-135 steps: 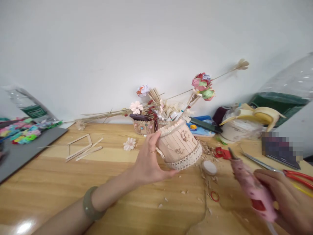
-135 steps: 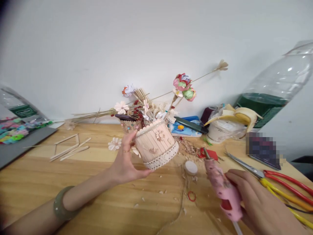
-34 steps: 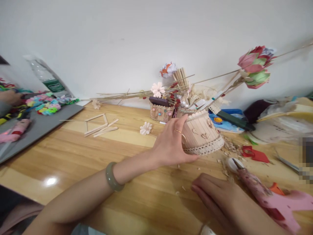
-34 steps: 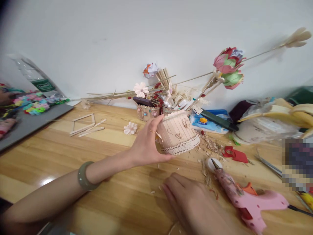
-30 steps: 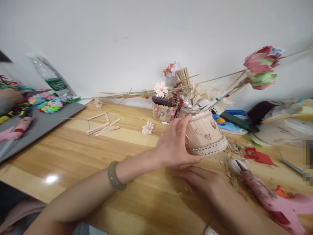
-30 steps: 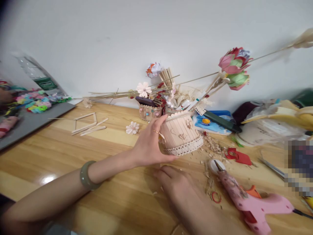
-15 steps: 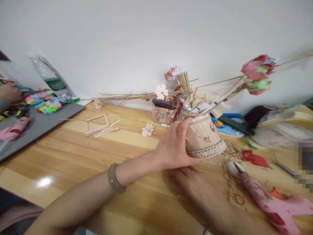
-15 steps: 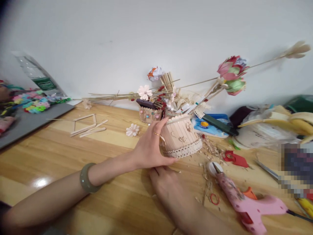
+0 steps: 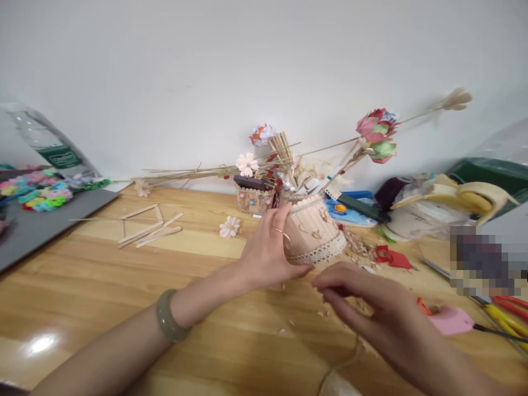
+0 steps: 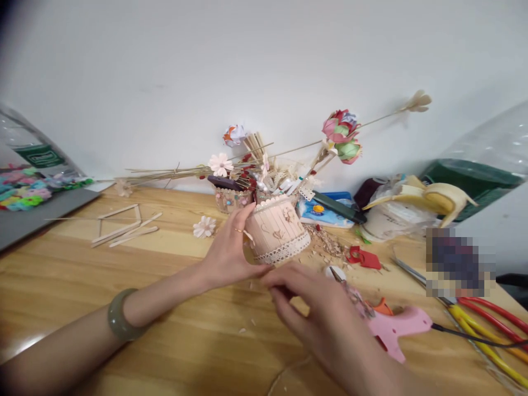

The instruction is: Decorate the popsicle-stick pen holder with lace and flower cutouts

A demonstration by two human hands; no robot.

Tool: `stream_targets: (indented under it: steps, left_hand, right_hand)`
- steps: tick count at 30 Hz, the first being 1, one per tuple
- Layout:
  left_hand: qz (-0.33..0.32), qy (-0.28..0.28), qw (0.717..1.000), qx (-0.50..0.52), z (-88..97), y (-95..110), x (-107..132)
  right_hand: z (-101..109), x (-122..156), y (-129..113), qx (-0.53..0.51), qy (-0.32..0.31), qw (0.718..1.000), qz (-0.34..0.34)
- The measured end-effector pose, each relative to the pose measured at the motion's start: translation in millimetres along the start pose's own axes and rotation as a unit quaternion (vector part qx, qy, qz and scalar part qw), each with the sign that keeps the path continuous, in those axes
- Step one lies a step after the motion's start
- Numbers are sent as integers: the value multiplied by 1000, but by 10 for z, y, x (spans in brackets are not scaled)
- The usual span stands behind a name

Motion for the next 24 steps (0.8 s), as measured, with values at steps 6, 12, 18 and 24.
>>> stream_targets:
  steps: [6, 12, 18, 24]
  left_hand:
    - [-14, 0, 1000, -7, 3, 29, 14]
    - [-10, -2, 1000, -12, 0, 25, 25]
    - [-6, -4, 1000, -5, -2, 16, 15]
    - [-11, -1, 1000, -4, -8, 21, 10]
  right_hand:
    - [410, -27, 406, -117, 75, 981, -131]
    - [439, -35, 583, -130, 95, 977, -141]
    - [439, -23, 696, -104, 100, 980, -136]
    - [475, -64, 628, -32, 111, 990, -79]
Point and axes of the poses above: each hand's wrist, its own x-axis away from the middle knuckle, its own z-axis out of the back of the hand, y = z × x, the point moved 9 cm from there along -x, towards the middle knuckle, and after that the axes turned 5 degrees about z, right-handed, at the moved point
